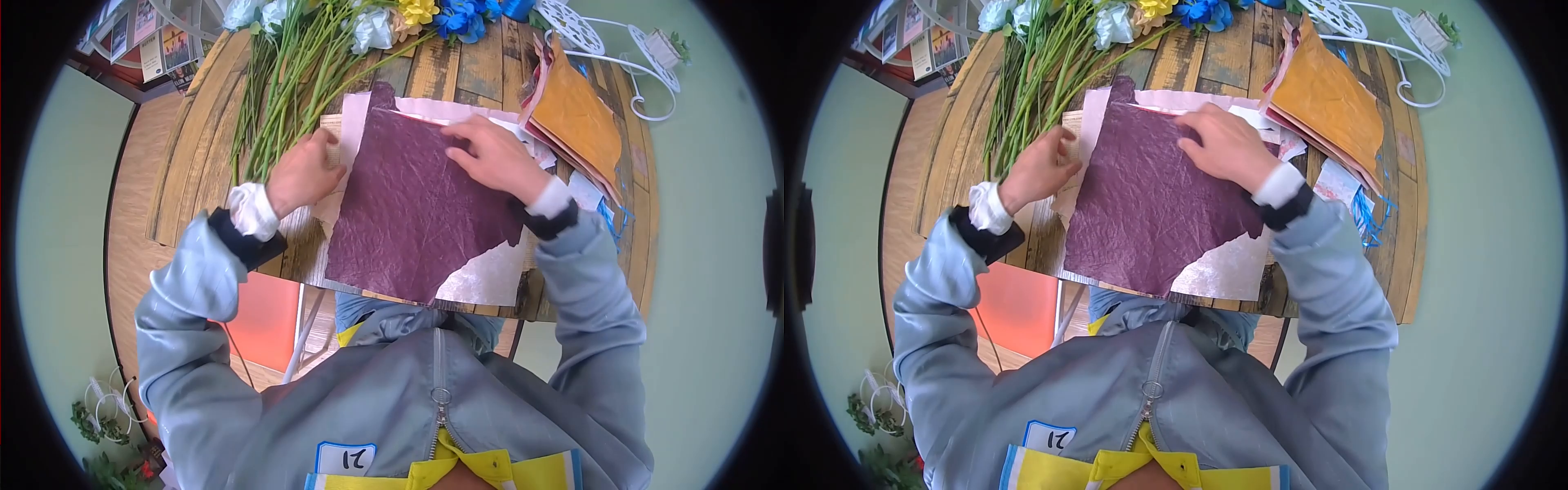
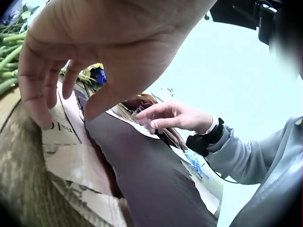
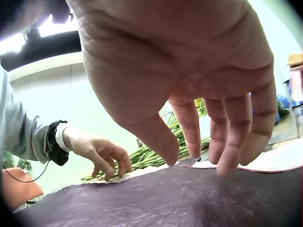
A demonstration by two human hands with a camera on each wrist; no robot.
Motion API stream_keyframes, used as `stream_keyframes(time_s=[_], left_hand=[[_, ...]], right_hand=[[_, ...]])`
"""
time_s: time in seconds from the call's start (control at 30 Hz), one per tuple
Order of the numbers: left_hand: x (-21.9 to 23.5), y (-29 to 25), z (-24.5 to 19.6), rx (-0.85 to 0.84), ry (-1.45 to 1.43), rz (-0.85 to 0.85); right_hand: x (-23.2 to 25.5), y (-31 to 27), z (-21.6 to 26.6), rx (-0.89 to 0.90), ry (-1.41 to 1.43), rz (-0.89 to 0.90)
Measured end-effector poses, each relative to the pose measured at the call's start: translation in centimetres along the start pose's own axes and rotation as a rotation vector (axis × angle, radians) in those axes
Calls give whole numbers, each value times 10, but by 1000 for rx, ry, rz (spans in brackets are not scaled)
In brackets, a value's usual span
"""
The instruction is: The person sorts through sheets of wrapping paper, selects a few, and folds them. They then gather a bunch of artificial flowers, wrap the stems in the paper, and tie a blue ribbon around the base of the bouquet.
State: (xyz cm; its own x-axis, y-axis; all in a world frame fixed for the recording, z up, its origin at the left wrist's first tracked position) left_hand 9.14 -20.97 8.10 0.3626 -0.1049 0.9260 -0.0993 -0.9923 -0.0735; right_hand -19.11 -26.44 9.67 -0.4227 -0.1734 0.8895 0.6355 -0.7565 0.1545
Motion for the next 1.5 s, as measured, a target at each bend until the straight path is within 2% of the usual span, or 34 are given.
stream_keyframes(time_s=[0.03, 0.07, 0.1, 0.13, 0.33, 0.37, 0.43, 0.5, 0.57, 0.63, 0.83, 0.9, 0.93, 1.0, 1.03, 1.1, 1.17, 1.37, 1.5], left_hand=[[4, -4, 2, 2, 3, 4], [9, -10, 1, 52, -26, 155], [11, -14, 0, 98, -56, 308], [10, -16, 0, 78, -93, 347], [-2, -2, -1, 191, -359, 370], [-5, 1, 0, 219, -414, 358], [-8, 8, 0, 164, -423, 365], [-4, 9, -7, 236, -473, 397], [-6, 10, -9, 220, -456, 402], [-3, 10, -12, 204, -442, 407], [5, 3, -24, 386, -528, 468], [6, -3, -29, 394, -488, 360], [5, -4, -26, 395, -488, 358], [-2, -5, -18, 211, -363, 307], [-6, -3, -14, 213, -365, 305], [-10, 3, -10, 94, -243, 362], [-13, 4, -14, 97, -245, 318], [-18, 7, -19, 60, -252, 227], [-13, 9, -26, 84, -313, 222]], right_hand=[[10, -12, 4, -101, 59, 41], [16, -22, 3, -205, 118, 83], [19, -32, -3, -210, 121, 84], [24, -43, -9, -271, 93, 83], [43, -107, -42, -570, 70, 6], [44, -115, -44, -578, 68, -1], [44, -131, -51, -650, -14, -52], [36, -142, -57, -683, -18, -59], [31, -145, -57, -746, 150, -62], [32, -140, -45, -701, 144, -78], [25, -127, -49, -586, 73, -127], [24, -124, -50, -538, 20, -128], [23, -123, -49, -551, 4, -131], [22, -120, -50, -559, -13, -131], [22, -119, -52, -551, -21, -113], [19, -119, -56, -544, -28, -95], [15, -120, -59, -438, -41, -128], [25, -133, -56, -664, 189, -159], [26, -148, -53, -644, 216, -171]])
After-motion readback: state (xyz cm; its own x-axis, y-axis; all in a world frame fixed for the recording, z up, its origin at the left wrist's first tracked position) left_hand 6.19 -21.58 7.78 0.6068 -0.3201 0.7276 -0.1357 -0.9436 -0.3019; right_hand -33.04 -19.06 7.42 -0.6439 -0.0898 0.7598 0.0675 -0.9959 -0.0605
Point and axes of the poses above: each hand's wrist, its own y-axis towards the middle knuckle, its own x-axis out of the back of the hand, z = x × y, the point moved 1 cm from there along y, towards the middle knuckle, and after that the axes turned 3 degrees about y, right-handed, at the moved point
